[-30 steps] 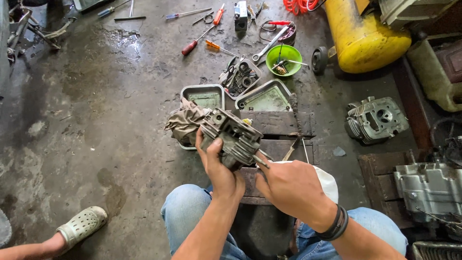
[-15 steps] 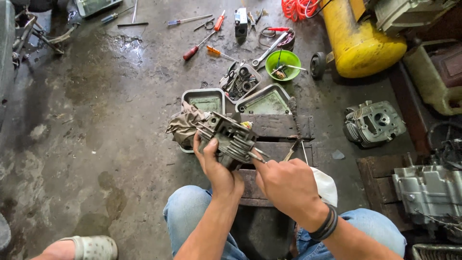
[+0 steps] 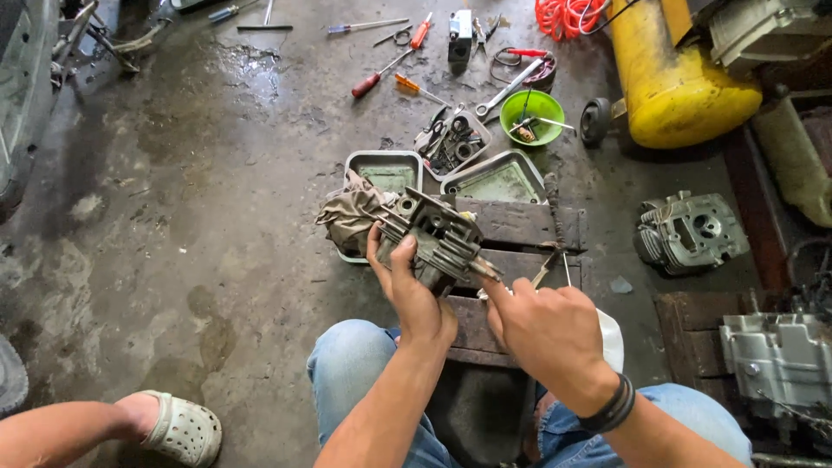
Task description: The person holds a metal engine cylinder head and uses a small metal rod to scrape or clean the internal surfaces. The person rotates the part to access different areas while seated on the floor.
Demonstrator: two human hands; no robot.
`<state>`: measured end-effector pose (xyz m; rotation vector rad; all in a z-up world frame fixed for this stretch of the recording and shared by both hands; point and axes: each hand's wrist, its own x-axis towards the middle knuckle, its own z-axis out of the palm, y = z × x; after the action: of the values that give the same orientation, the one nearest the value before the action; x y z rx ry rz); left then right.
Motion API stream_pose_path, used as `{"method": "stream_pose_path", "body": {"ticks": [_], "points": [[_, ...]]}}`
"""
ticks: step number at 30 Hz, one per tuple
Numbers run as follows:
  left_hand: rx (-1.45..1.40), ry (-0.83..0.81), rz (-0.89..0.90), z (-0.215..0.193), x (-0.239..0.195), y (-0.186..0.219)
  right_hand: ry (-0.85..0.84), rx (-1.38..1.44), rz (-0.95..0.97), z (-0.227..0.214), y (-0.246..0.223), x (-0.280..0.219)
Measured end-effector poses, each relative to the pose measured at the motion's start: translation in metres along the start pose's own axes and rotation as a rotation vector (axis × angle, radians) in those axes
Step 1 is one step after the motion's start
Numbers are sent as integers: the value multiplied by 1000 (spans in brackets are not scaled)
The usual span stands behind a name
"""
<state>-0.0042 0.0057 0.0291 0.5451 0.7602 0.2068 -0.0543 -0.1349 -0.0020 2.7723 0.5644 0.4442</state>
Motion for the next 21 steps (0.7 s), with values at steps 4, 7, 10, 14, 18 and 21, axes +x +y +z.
{"method": "stream_pose_path", "body": {"ticks": [4, 7, 10, 14, 18, 21], "points": [[-1, 10, -6, 4, -2, 2, -6, -11, 0, -1, 2, 1], [-17, 10, 16, 1, 2, 2, -131, 63, -16, -4, 1, -4], [-5, 3, 5, 0, 3, 0, -173, 54, -4, 0, -1, -1], [6, -28, 13, 3, 0, -3, -57, -13, 5, 0, 2, 2], [21, -36, 21, 3, 1, -2, -45, -21, 16, -2, 0, -2], [17, -40, 38, 3, 2, -6, -6, -61, 55, 2, 0, 6]]}}
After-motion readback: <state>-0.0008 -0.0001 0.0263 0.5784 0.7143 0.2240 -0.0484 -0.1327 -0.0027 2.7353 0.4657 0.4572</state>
